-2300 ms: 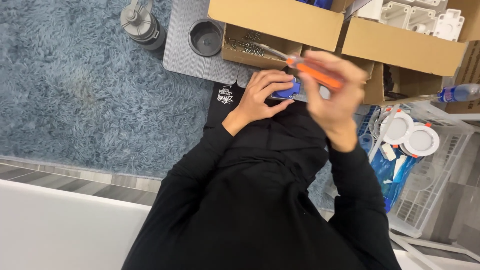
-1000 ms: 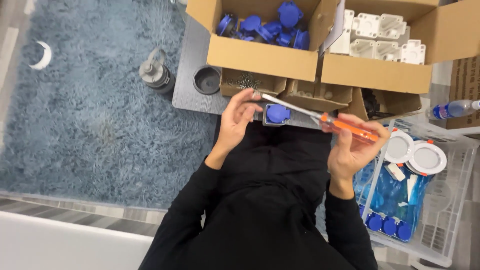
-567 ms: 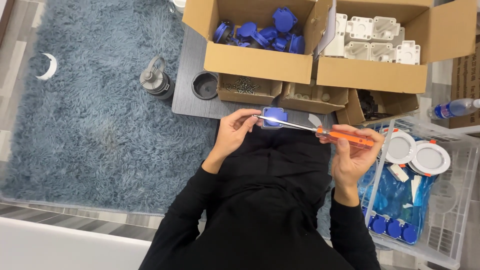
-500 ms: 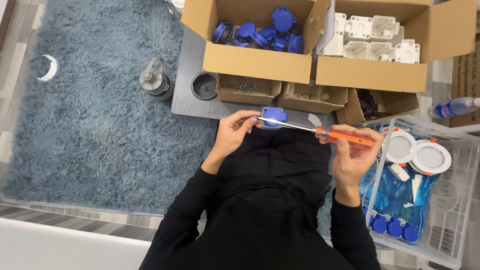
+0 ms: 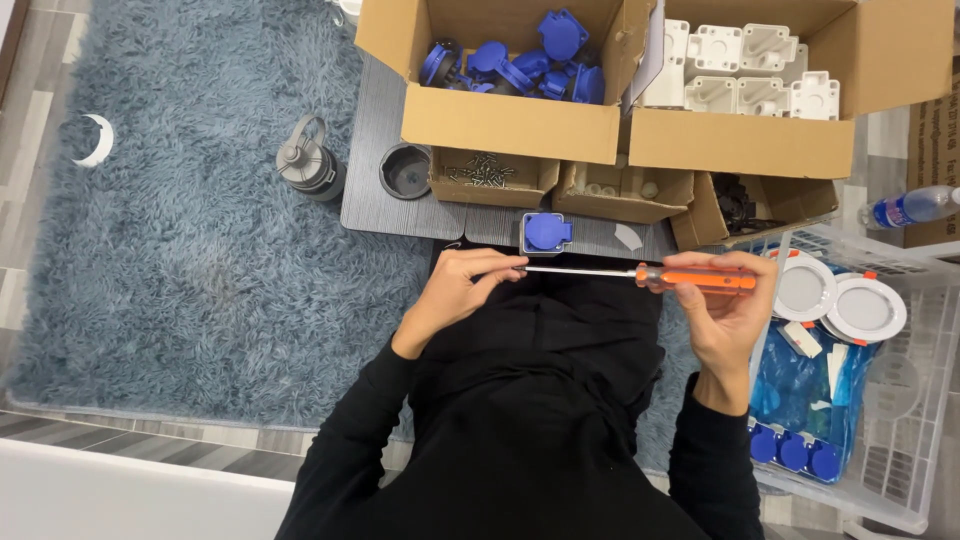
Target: Assembling small electrical box components using a screwdriver and manual fitting.
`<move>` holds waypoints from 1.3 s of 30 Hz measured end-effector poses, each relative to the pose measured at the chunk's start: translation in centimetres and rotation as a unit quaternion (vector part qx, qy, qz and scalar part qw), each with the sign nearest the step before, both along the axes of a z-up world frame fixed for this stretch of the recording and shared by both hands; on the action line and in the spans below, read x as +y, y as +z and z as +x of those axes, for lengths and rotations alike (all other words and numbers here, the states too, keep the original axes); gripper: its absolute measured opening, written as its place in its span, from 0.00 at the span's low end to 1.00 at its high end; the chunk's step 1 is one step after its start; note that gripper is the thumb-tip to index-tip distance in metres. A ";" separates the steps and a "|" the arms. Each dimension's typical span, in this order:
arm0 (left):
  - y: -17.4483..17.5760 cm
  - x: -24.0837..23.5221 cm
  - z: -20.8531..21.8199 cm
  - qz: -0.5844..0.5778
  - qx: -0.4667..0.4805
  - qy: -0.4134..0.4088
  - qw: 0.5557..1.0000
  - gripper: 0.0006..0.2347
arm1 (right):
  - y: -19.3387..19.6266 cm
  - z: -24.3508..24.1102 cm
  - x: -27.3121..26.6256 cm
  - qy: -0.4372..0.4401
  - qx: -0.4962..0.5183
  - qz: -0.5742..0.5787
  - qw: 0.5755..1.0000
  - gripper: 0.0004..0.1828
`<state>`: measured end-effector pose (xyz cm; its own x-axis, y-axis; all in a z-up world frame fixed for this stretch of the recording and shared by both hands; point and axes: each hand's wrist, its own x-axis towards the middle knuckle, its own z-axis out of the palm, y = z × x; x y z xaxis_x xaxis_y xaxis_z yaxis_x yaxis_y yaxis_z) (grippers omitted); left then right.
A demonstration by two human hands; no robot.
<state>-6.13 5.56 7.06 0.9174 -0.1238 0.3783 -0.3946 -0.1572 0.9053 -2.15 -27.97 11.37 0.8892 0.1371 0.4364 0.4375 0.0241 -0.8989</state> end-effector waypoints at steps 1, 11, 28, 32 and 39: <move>0.0 -0.1 -0.1 0.010 -0.005 0.009 1.000 0.08 | -0.1 0.0 -0.1 -0.006 0.002 -0.009 1.000 0.24; 1.8 0.0 -0.9 0.174 -0.041 -0.025 0.984 0.13 | -0.7 0.6 -0.1 0.021 0.024 -0.020 0.999 0.30; 6.0 -1.7 -0.6 0.183 -0.097 -0.044 0.977 0.24 | -5.7 -1.2 8.0 0.117 -0.029 -0.021 0.993 0.40; 8.7 1.7 -1.1 0.128 -0.035 -0.007 0.991 0.31 | -7.6 1.1 7.4 0.052 -0.074 -0.133 0.987 0.37; 10.5 3.3 1.0 0.053 -0.148 0.008 0.987 0.47 | -11.8 3.8 8.3 0.046 -0.134 -0.209 0.968 0.46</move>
<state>-5.17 8.91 17.60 0.7700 -0.1647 0.6164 -0.6370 -0.2535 0.7280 1.63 -19.66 -0.42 0.7271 0.4248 0.5394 0.6698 -0.2663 -0.6931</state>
